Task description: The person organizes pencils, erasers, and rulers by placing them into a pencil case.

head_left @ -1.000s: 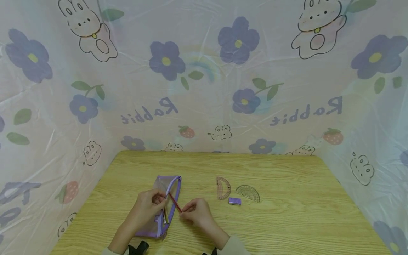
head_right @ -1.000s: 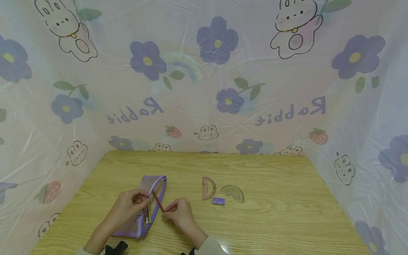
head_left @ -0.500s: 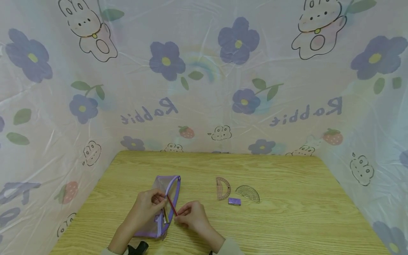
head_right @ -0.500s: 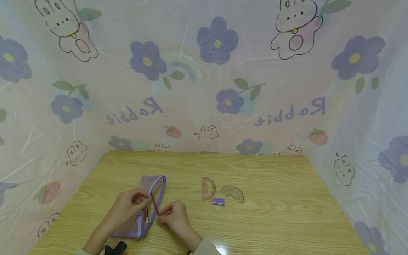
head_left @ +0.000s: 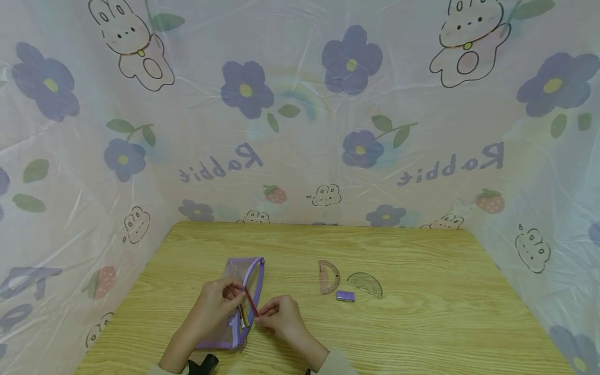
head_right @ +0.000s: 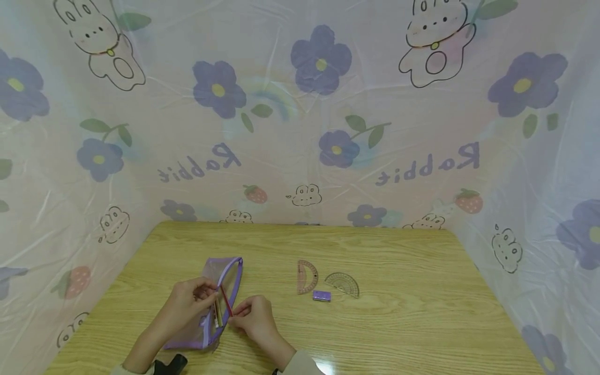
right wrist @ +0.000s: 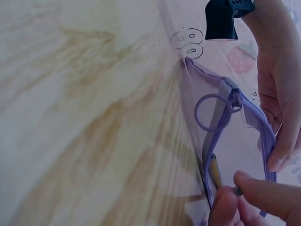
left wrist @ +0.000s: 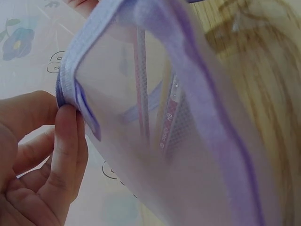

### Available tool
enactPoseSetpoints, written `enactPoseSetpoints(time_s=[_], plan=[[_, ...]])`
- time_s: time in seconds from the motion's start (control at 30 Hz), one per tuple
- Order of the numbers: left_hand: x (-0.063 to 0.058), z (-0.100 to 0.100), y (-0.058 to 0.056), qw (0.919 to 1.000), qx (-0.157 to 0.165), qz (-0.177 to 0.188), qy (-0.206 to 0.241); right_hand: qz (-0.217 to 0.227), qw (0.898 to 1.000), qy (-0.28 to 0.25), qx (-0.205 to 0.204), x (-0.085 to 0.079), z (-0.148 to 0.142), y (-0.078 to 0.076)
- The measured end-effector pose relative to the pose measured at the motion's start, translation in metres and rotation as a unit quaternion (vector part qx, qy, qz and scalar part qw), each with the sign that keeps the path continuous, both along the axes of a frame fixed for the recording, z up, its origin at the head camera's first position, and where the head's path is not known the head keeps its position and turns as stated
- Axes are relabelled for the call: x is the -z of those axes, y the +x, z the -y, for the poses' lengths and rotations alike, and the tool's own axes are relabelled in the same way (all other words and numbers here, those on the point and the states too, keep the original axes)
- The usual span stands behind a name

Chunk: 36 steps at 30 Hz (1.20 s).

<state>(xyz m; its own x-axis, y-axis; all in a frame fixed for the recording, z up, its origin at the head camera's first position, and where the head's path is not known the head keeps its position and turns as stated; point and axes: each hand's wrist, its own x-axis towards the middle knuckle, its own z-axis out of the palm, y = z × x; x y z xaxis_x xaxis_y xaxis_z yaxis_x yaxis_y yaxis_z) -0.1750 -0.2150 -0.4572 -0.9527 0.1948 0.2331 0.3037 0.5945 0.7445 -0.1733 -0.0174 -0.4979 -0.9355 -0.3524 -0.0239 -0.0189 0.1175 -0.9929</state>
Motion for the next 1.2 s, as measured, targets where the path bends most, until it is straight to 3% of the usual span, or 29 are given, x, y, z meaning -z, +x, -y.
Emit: enactPoseSetpoints(time_s=[0.47, 0.83, 1.2], plan=[[0.0001, 0.0019, -0.0011, 1.0000, -0.002, -0.003, -0.004, 0.042, 0.998, -0.046, 0.019, 0.0004, -0.0007, -0.0002], [0.0015, 0.0016, -0.0005, 0.9999, -0.001, -0.013, -0.008, 0.046, 0.998, -0.043, 0.029, 0.0009, -0.0007, -0.0003], [-0.0007, 0.0017, 0.0020, 1.0000, -0.009, 0.002, 0.001, 0.048, 0.997, -0.044, 0.031, -0.0010, -0.0007, -0.0006]])
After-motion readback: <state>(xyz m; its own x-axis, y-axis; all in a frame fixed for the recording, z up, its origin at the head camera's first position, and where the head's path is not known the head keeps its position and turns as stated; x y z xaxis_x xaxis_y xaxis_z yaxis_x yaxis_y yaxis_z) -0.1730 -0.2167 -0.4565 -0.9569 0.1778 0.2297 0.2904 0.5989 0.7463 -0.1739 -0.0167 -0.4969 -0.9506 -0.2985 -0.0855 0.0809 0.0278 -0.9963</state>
